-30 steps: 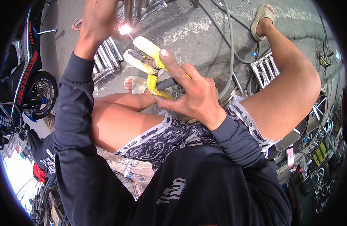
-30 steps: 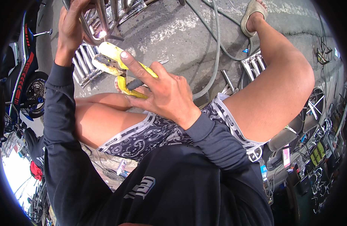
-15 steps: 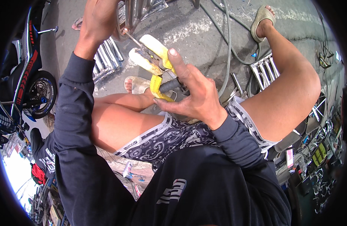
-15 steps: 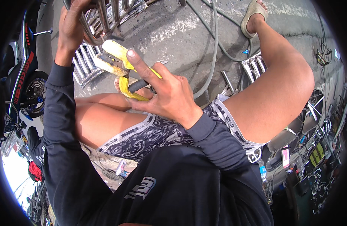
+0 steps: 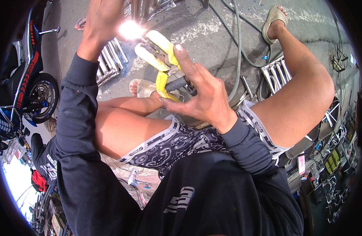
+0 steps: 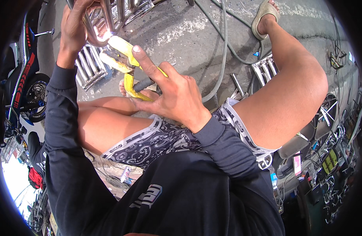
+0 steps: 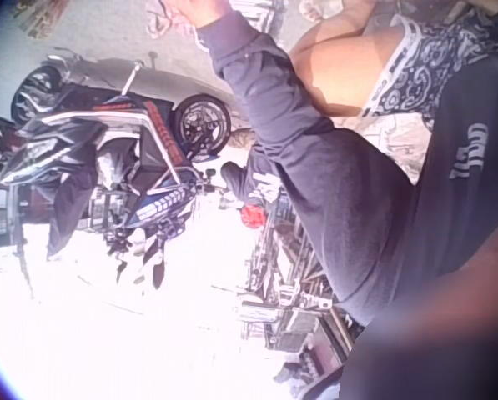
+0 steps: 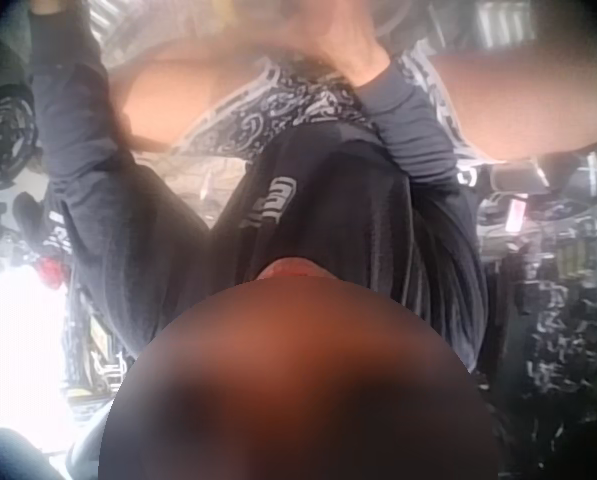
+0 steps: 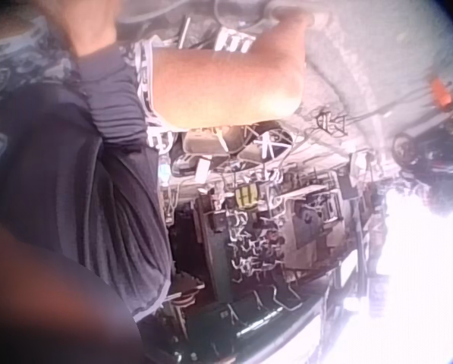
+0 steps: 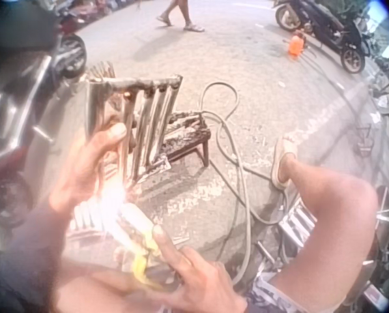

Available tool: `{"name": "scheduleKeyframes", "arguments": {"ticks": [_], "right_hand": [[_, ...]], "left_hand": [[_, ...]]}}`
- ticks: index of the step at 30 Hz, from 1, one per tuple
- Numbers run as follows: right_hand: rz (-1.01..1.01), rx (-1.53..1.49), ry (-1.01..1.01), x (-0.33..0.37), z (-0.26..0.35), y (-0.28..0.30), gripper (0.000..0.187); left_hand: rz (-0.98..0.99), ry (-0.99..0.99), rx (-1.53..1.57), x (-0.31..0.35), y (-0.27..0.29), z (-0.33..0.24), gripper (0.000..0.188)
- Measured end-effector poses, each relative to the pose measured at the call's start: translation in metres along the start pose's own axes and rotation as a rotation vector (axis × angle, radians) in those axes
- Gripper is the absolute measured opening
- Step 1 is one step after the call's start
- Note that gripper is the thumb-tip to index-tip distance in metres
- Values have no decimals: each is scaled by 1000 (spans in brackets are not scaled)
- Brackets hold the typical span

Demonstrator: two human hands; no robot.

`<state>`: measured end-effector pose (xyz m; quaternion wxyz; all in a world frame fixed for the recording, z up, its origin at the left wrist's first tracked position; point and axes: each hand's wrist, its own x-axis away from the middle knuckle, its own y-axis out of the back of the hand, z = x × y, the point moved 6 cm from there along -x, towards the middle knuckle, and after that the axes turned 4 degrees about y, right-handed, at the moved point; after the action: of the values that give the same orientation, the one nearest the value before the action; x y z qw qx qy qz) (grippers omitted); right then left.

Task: The person welds metal bars using a handheld welding torch while seated on the ground. They then receive a metal tube from another person, measure it with a tape measure, and inspect the welded assembly.

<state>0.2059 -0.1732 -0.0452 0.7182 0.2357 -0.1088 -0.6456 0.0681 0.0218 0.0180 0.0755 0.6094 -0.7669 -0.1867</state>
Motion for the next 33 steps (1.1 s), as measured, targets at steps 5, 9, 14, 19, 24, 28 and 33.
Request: {"name": "scheduleKeyframes", "arguments": {"ticks": [5,9,14,19,24,28,33], "right_hand": [[17,7,-18,1,-2,0,114],[-32,-40,48,1,-1,2,114],[-24,-14,79,4,-1,0,114],[-11,15,84,4,-2,-2,114],[-13,24,85,4,-3,-4,115],[-5,22,76,3,-4,-6,115],[-1,40,71,1,-5,-6,116]], "left_hand": [[157,-49,133,-3,7,1,72],[137,-78,43,-1,6,0,62],[93,-18,-111,-2,4,0,61],[205,-77,-108,-7,10,2,58],[246,-73,-110,-10,19,7,53],[244,-69,-40,-10,16,4,52],[109,58,-70,-12,17,9,62]]}}
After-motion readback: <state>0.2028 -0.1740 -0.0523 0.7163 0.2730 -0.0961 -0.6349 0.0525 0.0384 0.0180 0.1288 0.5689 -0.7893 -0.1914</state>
